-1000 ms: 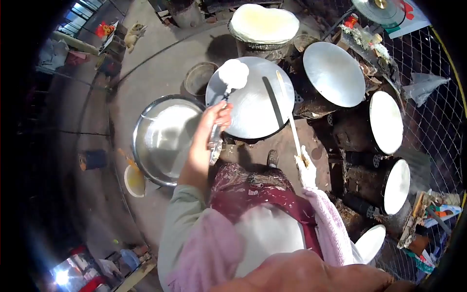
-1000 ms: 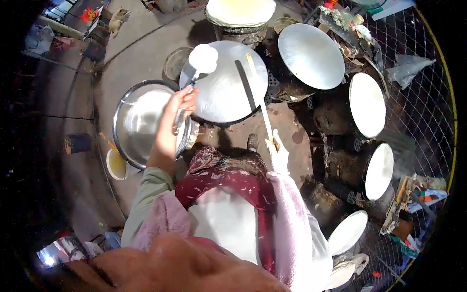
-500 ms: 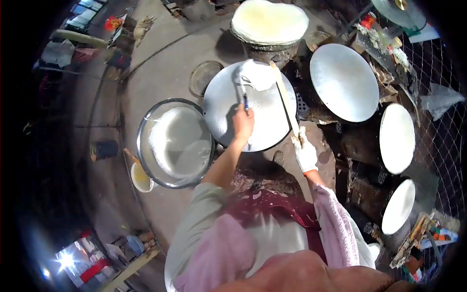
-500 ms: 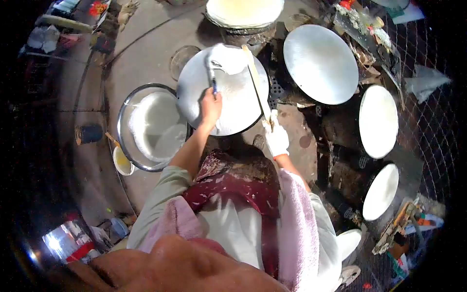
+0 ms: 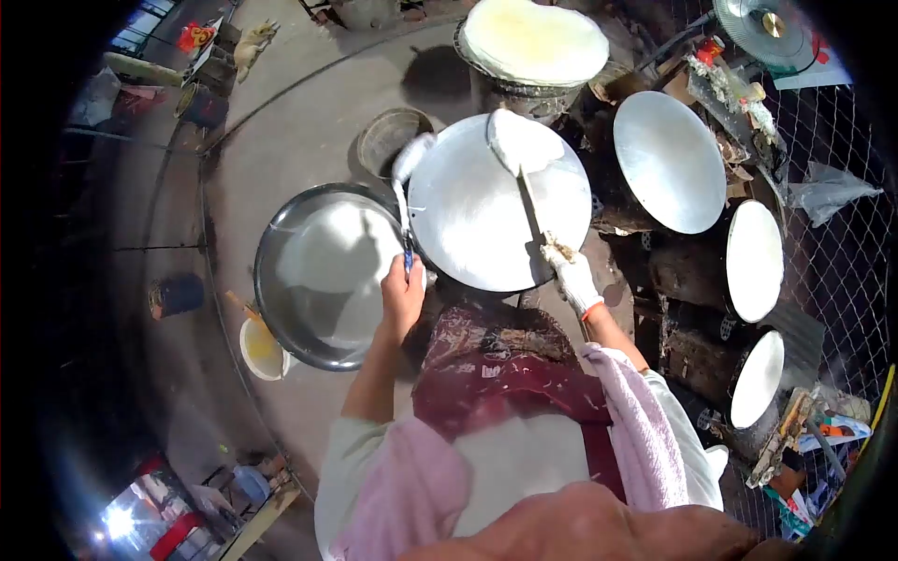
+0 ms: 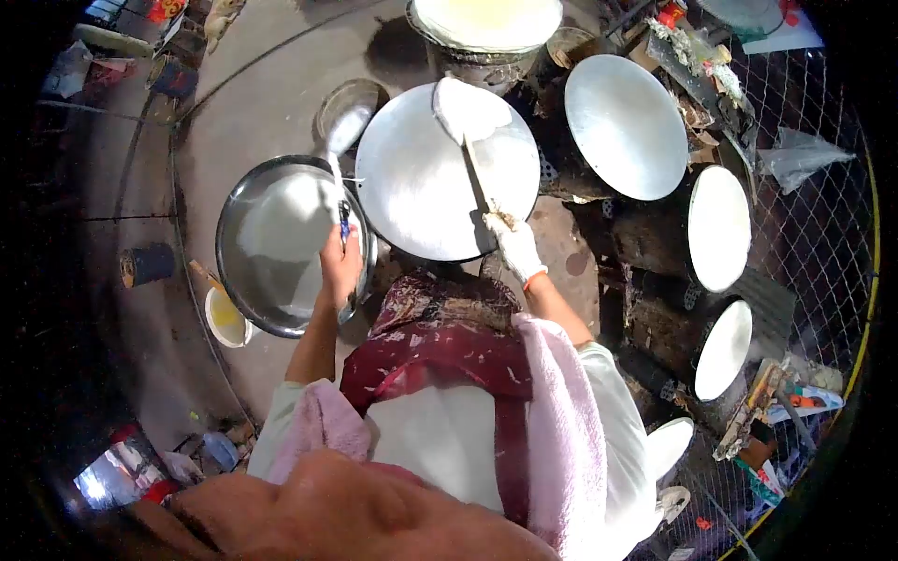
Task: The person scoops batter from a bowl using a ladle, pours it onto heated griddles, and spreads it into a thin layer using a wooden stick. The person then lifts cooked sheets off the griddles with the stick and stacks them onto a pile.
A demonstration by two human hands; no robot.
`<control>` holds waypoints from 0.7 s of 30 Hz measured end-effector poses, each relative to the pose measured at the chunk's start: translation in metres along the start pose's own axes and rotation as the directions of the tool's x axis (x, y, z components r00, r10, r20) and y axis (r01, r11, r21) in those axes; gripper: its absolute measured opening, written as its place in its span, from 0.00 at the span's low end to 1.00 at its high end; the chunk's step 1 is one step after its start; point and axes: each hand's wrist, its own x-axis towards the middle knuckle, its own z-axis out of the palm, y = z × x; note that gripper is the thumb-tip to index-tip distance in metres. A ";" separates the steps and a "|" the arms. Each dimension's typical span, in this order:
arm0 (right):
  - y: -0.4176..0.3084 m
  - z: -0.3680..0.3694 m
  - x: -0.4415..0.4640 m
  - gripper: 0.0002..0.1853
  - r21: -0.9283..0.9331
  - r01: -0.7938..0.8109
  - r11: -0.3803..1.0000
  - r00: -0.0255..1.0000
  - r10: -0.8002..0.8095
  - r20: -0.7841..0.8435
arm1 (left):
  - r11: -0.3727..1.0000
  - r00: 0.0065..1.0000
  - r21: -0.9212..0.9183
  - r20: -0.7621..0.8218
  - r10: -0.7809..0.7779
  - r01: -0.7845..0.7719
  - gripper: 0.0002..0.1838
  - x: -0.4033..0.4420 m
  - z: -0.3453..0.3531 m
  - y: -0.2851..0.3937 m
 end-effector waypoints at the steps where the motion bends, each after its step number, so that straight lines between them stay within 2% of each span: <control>1: 0.001 -0.002 0.003 0.20 -0.111 -0.001 0.994 1.000 0.003 0.017 | 0.995 0.993 -0.007 0.069 -0.097 0.098 0.09 -0.003 -0.007 -0.007; 2: 0.004 -0.011 0.002 0.21 -0.220 -0.005 0.976 0.999 0.013 0.034 | 0.980 0.970 -0.004 0.142 -0.196 0.198 0.09 -0.008 -0.014 -0.013; 3: 0.000 -0.026 -0.003 0.21 -0.290 0.003 0.957 1.000 -0.003 0.002 | 0.987 0.980 -0.035 0.126 -0.151 0.157 0.09 -0.013 -0.017 -0.021; 4: -0.016 -0.039 -0.008 0.23 -0.291 0.114 0.950 0.993 -0.114 0.016 | 0.994 0.989 -0.043 0.118 -0.094 0.099 0.07 -0.016 -0.021 -0.025; 6: -0.005 -0.062 0.002 0.23 -0.254 0.044 0.966 0.975 -0.097 -0.199 | 0.998 0.996 -0.058 0.092 0.013 -0.008 0.06 -0.020 -0.025 -0.030; 7: 0.001 -0.063 0.010 0.22 -0.083 0.037 0.996 0.980 -0.053 -0.192 | 0.999 0.994 -0.045 0.105 0.034 -0.029 0.07 -0.022 -0.027 -0.029; 8: 0.009 -0.058 0.015 0.19 -0.003 -0.044 0.999 0.994 0.043 -0.097 | 1.000 0.993 -0.020 0.116 0.025 -0.023 0.07 -0.022 -0.027 -0.028; 10: -0.001 -0.028 0.021 0.16 -0.006 -0.127 0.992 0.985 0.127 0.114 | 1.000 0.992 0.029 0.125 0.008 -0.011 0.07 -0.021 -0.026 -0.021; 11: 0.002 -0.015 0.024 0.16 0.060 -0.192 0.979 0.974 0.183 0.137 | 0.999 0.986 0.048 0.164 -0.015 0.007 0.07 -0.021 -0.027 -0.015; 12: 0.015 -0.012 0.028 0.17 0.119 -0.185 0.975 0.975 0.167 0.147 | 0.990 0.986 -0.135 0.165 -0.028 0.051 0.08 -0.023 -0.030 0.000; 14: -0.031 -0.024 0.009 0.18 -0.158 -0.049 0.986 0.988 0.071 0.138 | 0.868 0.984 -0.480 0.173 -0.050 0.128 0.08 -0.029 -0.035 0.030; 15: -0.033 -0.047 0.014 0.18 -0.319 0.001 0.948 0.990 0.045 0.136 | 0.888 0.992 -0.460 0.101 0.073 -0.019 0.10 -0.029 -0.032 0.032; 16: -0.033 -0.067 0.024 0.19 -0.245 0.123 0.962 0.986 -0.090 0.143 | 0.837 0.996 -0.547 0.070 0.063 -0.014 0.11 -0.027 -0.027 0.035; 18: -0.013 -0.095 0.053 0.19 0.039 -0.024 0.999 1.000 0.024 0.005 | 0.797 0.998 -0.603 0.059 0.003 0.034 0.12 -0.022 -0.013 0.038; 20: -0.045 -0.082 0.058 0.19 -0.226 -0.097 0.969 0.967 0.146 0.210 | 0.845 0.990 -0.517 0.052 -0.133 0.140 0.11 -0.021 -0.008 0.048; 21: -0.027 -0.076 0.067 0.20 -0.221 -0.077 0.972 0.937 0.146 0.318 | 0.844 0.973 -0.487 0.071 -0.218 0.224 0.11 -0.020 -0.009 0.053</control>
